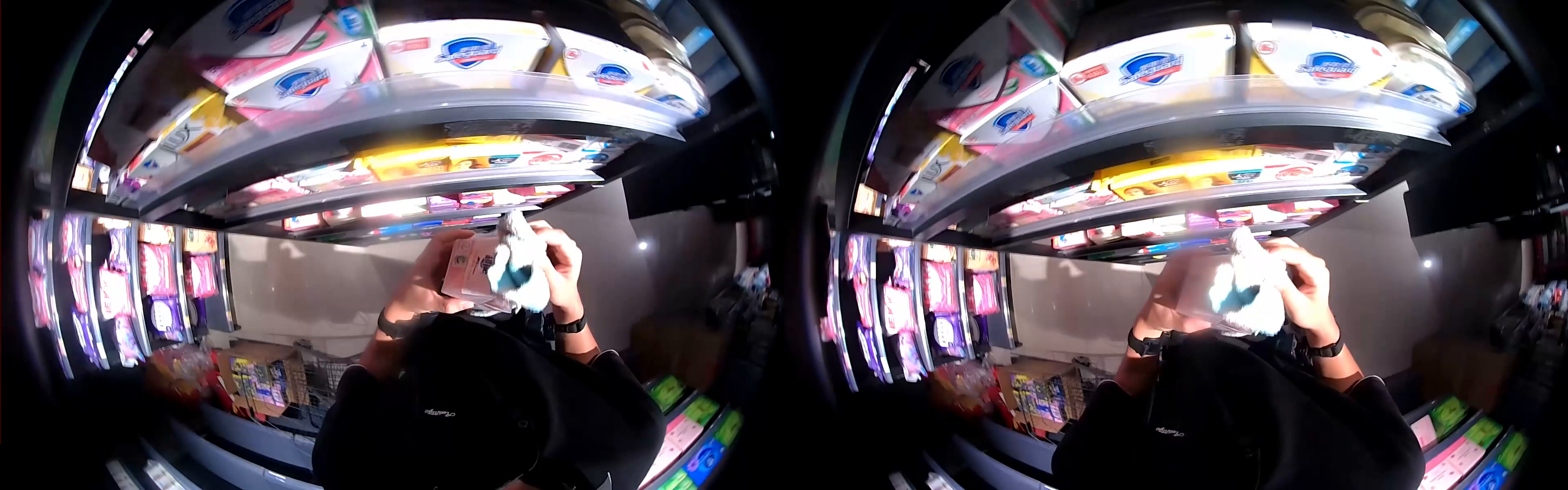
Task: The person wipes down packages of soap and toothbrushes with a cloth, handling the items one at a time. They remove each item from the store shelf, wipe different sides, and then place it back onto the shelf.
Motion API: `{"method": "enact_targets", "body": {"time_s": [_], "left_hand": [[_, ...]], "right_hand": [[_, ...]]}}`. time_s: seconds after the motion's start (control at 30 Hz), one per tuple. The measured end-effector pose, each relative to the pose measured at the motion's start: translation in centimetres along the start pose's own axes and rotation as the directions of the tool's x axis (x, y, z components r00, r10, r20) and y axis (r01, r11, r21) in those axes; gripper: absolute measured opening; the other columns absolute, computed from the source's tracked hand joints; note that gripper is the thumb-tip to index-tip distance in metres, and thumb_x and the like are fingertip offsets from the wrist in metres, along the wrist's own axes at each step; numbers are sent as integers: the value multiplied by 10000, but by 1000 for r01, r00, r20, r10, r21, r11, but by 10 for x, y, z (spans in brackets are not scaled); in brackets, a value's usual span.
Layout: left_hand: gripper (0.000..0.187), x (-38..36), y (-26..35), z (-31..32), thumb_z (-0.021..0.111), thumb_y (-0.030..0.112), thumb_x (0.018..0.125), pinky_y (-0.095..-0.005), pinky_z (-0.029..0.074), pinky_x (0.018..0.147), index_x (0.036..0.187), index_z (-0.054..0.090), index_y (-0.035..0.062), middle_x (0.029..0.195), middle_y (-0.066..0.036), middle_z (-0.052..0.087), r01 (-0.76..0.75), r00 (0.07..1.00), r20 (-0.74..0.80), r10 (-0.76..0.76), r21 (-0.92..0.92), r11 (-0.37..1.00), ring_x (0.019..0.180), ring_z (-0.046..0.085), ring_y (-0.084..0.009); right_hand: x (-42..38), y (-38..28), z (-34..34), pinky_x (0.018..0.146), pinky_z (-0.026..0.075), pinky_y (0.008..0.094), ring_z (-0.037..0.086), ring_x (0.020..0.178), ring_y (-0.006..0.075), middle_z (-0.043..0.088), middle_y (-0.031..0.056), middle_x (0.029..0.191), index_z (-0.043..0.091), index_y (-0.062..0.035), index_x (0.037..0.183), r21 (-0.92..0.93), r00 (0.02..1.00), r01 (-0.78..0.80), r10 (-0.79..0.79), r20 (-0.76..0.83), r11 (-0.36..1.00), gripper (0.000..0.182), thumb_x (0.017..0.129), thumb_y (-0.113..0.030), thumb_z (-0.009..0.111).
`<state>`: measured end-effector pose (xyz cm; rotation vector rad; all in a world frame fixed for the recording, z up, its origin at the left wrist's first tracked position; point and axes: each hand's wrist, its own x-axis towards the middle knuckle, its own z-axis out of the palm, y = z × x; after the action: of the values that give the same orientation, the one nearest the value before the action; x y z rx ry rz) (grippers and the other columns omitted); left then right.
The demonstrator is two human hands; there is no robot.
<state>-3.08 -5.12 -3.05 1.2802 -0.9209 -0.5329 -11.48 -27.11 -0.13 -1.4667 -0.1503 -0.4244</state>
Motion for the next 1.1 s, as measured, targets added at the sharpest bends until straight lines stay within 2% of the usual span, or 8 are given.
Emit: {"method": "enact_targets", "body": {"time_s": [0.03, 0.07, 0.1, 0.37, 0.47, 0.73, 0.9, 1.1], "left_hand": [[931, 1, 3, 2, 849, 37, 606, -363, 414, 1003, 1386, 342, 71, 1269, -80, 509, 59, 998, -24, -64, -180, 982, 1206, 495, -209], [928, 2, 2, 11, 844, 38, 612, -358, 413, 1005, 1390, 339, 68, 1268, -80, 509, 155, 977, -18, -210, -615, 773, 1203, 496, -205], [908, 3, -2, 12, 829, 44, 626, -356, 410, 1009, 1390, 338, 59, 1269, -82, 505, 249, 954, 19, -298, -601, 759, 1206, 491, -206], [729, 29, -91, 53, 829, 91, 696, -339, 515, 850, 1267, 376, 51, 1164, -126, 545, 103, 914, -376, -152, -148, 984, 1044, 586, -201], [737, 46, -89, 56, 835, 78, 666, -342, 522, 827, 1263, 405, 36, 1193, -168, 542, 9, 908, -395, 139, 351, 936, 1023, 605, -248], [847, 75, -106, 48, 833, 65, 553, -468, 370, 1014, 1300, 434, 54, 1266, -143, 537, -103, 897, -253, 361, 676, 730, 1212, 494, -321], [627, 93, -111, 57, 854, 232, 684, -416, 439, 895, 1161, 493, 47, 1064, -140, 619, 23, 838, -298, 457, 857, 515, 956, 598, -323], [721, 110, -136, 81, 821, 232, 742, -402, 470, 795, 1276, 395, 2, 1090, -189, 541, 31, 714, -422, 559, 816, 577, 928, 576, -307]], "right_hand": [[-2, 2, -8, 824, 483, 311, 609, 943, 215, 637, 164, 1054, 608, 46, 1073, -89, 999, -11, 6, -50, 996, 243, 834, 7, 630], [-3, 2, -15, 819, 481, 295, 605, 940, 193, 634, 154, 1061, 607, 44, 1077, -176, 995, -28, 11, -100, 984, 241, 837, 24, 616], [-7, 5, -23, 812, 475, 265, 595, 938, 157, 629, 128, 1069, 602, 47, 1084, -205, 985, -55, 19, -173, 977, 239, 845, 38, 606], [-24, -1, -70, 798, 447, 225, 560, 888, 94, 618, 45, 1004, 570, 43, 1151, -355, 882, -122, -62, -467, 927, 258, 897, 3, 598], [-33, 2, -77, 788, 438, 219, 550, 881, 88, 611, 37, 996, 569, 36, 1156, -354, 871, -141, -54, -488, 925, 260, 901, -2, 601], [-55, 0, -107, 855, 432, 237, 560, 949, 109, 609, 50, 1037, 557, 42, 1164, -393, 864, -185, -41, -502, 901, 260, 908, 7, 577], [-65, 0, -131, 890, 435, 248, 569, 978, 118, 610, 58, 1059, 549, 45, 1172, -358, 863, -198, -10, -505, 912, 267, 908, 8, 570], [-67, -3, -158, 897, 436, 253, 568, 986, 120, 610, 59, 1068, 552, 41, 1171, -345, 873, -187, -6, -488, 920, 271, 904, 2, 576]]}}
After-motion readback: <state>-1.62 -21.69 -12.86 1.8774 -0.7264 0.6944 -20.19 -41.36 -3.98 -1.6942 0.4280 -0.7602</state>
